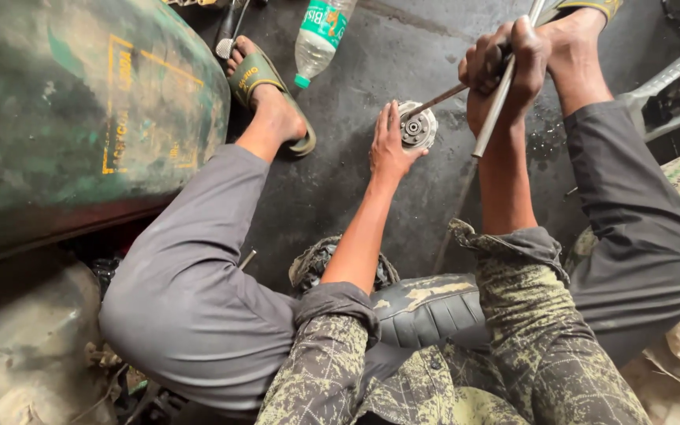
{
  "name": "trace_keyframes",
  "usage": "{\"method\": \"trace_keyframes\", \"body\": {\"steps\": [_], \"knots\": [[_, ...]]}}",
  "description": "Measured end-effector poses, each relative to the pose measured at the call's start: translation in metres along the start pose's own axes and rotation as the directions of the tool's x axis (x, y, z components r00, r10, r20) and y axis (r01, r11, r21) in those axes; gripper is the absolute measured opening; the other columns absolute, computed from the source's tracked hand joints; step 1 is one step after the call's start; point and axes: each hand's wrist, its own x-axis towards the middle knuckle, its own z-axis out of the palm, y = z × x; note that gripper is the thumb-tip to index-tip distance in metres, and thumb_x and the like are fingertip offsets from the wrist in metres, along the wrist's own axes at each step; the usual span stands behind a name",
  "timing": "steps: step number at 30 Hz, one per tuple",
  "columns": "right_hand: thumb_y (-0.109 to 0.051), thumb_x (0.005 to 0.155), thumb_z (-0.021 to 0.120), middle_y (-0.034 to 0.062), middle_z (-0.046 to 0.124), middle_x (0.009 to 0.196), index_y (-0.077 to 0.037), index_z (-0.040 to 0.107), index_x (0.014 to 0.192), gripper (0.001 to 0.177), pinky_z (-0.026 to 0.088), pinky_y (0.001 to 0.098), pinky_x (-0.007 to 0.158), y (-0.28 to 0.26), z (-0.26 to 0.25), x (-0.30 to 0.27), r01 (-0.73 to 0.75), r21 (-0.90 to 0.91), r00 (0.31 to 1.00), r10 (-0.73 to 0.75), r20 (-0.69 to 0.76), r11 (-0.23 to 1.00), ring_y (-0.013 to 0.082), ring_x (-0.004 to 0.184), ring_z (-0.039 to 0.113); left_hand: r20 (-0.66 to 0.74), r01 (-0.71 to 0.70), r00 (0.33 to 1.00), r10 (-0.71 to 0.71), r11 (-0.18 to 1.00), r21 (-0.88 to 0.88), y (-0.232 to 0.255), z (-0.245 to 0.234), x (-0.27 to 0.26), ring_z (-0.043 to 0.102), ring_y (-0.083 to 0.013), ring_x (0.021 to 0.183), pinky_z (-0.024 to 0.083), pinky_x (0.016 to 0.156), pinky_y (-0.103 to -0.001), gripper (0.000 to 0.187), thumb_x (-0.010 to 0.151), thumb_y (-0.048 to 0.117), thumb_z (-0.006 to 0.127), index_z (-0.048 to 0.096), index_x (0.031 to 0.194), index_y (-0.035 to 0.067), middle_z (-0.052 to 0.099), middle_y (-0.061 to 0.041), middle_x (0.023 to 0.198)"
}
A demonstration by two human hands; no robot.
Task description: Assembling and tightening the components of a motorcycle clutch assembly using a T-handle wrench and screwdriver.
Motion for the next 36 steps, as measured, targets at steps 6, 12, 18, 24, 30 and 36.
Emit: {"method": "trace_keyframes", "body": {"steps": [6,12,18,24,30,36], "knots": [[-0.031,0.112,0.053,-0.0002,0.034,0.058,-0.009,0.043,0.081,0.039,0.025,0.0264,0.042,0.012,-0.004,0.005,-0.025,0.029,1.0,0.025,-0.009,0.999,0.0092,0.041,0.028,0.002,-0.004,1.0,0.004,1.0,-0.005,0.0,-0.002,-0.002,0.033,-0.0375,0.15,0.041,0.118,-0.045,0.128,0.056,0.028,0.099,0.025,0.159,0.009,0.034,-0.019,0.162],[-0.023,0.108,0.059,0.0054,0.061,0.078,0.001,0.063,0.091,0.03,0.044,0.028,0.056,-0.003,0.012,0.026,-0.252,-0.366,0.953,0.295,0.065,0.896,0.0133,0.062,0.055,-0.044,-0.061,0.997,0.062,0.998,0.021,-0.005,0.004,-0.002,0.037,-0.0364,0.148,0.043,0.117,-0.044,0.128,0.054,0.029,0.099,0.027,0.158,0.008,0.036,-0.017,0.162],[-0.023,0.104,0.057,0.0061,0.061,0.068,0.0,0.063,0.081,0.033,0.051,0.0303,0.052,0.015,0.016,0.066,-0.358,-0.403,0.929,0.278,-0.244,0.842,0.0143,0.054,0.059,0.0,0.003,1.0,-0.003,0.999,0.035,-0.002,0.002,-0.002,0.035,-0.0363,0.149,0.041,0.116,-0.045,0.128,0.054,0.029,0.099,0.027,0.159,0.008,0.035,-0.017,0.163],[-0.024,0.102,0.056,0.0072,0.065,0.072,0.004,0.068,0.087,0.033,0.059,0.0322,0.064,-0.023,0.01,0.072,-0.391,-0.506,0.89,0.457,0.006,0.768,0.0187,0.065,0.068,0.008,0.003,1.0,-0.003,0.999,0.032,-0.004,0.003,0.001,0.033,-0.0368,0.15,0.039,0.118,-0.045,0.129,0.055,0.029,0.099,0.026,0.159,0.008,0.034,-0.017,0.163],[-0.023,0.093,0.057,0.0095,0.077,0.081,0.0,0.075,0.098,0.03,0.06,0.0375,0.075,-0.065,0.069,0.078,-0.178,-0.958,0.781,0.624,0.002,0.226,0.0244,0.075,0.075,0.019,0.008,1.0,-0.009,1.0,0.027,-0.003,0.003,0.002,0.031,-0.0381,0.151,0.038,0.119,-0.045,0.13,0.056,0.029,0.099,0.024,0.16,0.008,0.032,-0.019,0.163],[-0.016,0.087,0.062,0.0219,0.071,0.087,-0.009,0.076,0.097,0.018,0.055,0.0518,0.076,-0.061,0.097,0.07,0.202,-0.961,0.817,0.574,0.058,-0.191,0.0443,0.081,0.069,0.049,0.032,0.998,-0.034,0.999,0.041,0.0,0.0,0.001,0.03,-0.0385,0.151,0.038,0.119,-0.046,0.129,0.058,0.03,0.098,0.023,0.161,0.01,0.031,-0.018,0.164]]}}
